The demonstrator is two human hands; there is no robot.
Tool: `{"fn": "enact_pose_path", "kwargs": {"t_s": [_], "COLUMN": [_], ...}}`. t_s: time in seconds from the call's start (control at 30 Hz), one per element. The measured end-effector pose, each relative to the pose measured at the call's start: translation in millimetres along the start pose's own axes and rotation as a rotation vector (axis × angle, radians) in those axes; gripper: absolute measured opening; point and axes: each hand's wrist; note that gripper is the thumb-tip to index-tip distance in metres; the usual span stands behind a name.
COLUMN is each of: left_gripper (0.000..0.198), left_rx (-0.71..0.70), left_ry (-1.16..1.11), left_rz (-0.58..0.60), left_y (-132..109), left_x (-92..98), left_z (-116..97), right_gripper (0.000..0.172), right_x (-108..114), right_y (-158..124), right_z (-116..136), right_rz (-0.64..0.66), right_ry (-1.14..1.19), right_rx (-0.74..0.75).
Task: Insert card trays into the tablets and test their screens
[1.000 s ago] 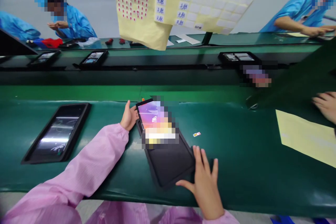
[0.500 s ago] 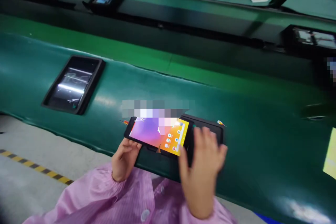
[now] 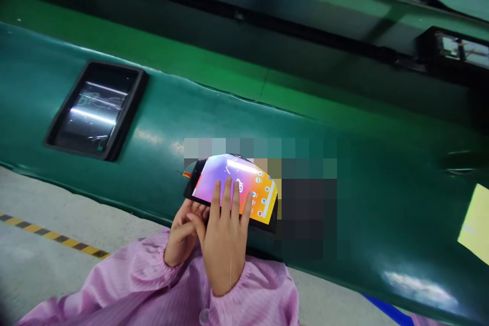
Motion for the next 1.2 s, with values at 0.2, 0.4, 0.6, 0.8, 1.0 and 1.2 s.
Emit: {"fn": "enact_pose_path", "kwargs": {"t_s": [0.2,0.4,0.6,0.8,1.0,1.2], "left_gripper": [0.087,0.080,0.086,0.095,0.093,0.086], "left_rx": [-0.008,0.039,-0.001,-0.020,0.003,-0.014], "left_ry": [-0.045,-0.041,-0.040,-0.032,0.000,-0.014], "left_rz": [0.039,0.000,0.015,0.040,-0.004,-0.007], "left_y": [1,0,1,2,2,1], "left_x": [-3.1,-4.0,-1.8,-3.8,-4.1,-4.2], "left_z": [-2,-4,-2,-3,-4,-5], "right_gripper": [0.070,0.066,0.055,0.060,0.074,0.069], "right_x": [4,11,22,10,6,14], "right_y": [-15,-21,-10,16,-10,-32], "right_z": [-1,5,-9,-30,-18,-8], "right_rz": [0.062,0.025,-0.070,-0.109,-0.018,0.036], "right_ry": [0.048,0.089,0.148,0.007,0.006,0.055], "right_rx": [0.033,0.031,0.025,-0.084,-0.051,-0.068]}}
Point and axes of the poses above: each hand's wrist, its own y-axis towards the middle knuckle, its own x-axis out of the back of the hand, z = x × y, and after that the axes turned 9 degrees about -z, right-handed
